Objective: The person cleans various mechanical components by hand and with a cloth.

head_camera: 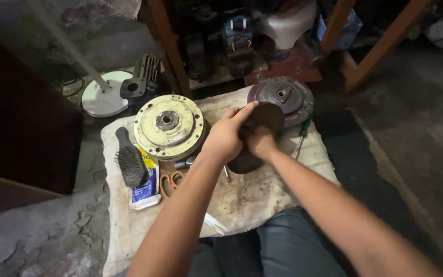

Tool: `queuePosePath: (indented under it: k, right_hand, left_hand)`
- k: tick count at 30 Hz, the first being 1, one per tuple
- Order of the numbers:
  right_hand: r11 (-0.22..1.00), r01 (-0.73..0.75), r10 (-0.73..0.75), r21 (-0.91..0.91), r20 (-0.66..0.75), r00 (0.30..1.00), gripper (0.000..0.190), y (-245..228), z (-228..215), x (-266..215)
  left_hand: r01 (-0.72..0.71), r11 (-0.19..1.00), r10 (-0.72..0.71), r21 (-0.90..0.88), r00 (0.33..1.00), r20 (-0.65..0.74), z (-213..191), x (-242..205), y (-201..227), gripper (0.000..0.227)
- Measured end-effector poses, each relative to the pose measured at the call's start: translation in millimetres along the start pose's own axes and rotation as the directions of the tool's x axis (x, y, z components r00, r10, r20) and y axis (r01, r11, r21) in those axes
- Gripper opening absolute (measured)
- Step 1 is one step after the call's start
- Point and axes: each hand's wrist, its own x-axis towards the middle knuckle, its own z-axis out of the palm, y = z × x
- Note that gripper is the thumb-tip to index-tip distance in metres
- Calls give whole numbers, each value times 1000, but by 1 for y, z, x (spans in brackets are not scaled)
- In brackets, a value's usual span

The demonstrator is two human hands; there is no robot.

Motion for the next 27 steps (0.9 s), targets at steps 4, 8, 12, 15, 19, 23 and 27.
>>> queuePosePath:
  k: [4,8,12,15,19,23,27]
  right_hand:
    - [997,72,-73,-23,-81,994,39,-7,26,-11]
    - [994,100,-103,-43,-82,991,39,-11,30,-17]
    - [986,116,-118,-122,-8,993,38,-7,1,-17]
    - [987,106,-95,-122,92,991,38,-8,-20,-10]
    - [990,78,-63,-119,128,990,37,-10,-17,-4]
    - [994,30,-18,-105,116,993,37,-7,-1,-3]
    - [996,27,-20,-84,89,996,36,-7,9,-1]
  left_hand:
    - [46,999,-46,-14,999,-20,-1,-5,-9,96]
    - [38,999,-37,10,998,-47,-4,-19,-22,100]
    - [19,1000,-19,-3,998,-54,-1,-13,-20,94]
    - [27,999,-27,25,1000,-15,3,-6,-11,97]
    - [44,998,-43,42,999,-12,0,-2,-1,97]
    - [91,995,-91,51,996,-3,-1,-6,3,99]
    - [114,992,-114,52,993,-17,-2,-7,0,96]
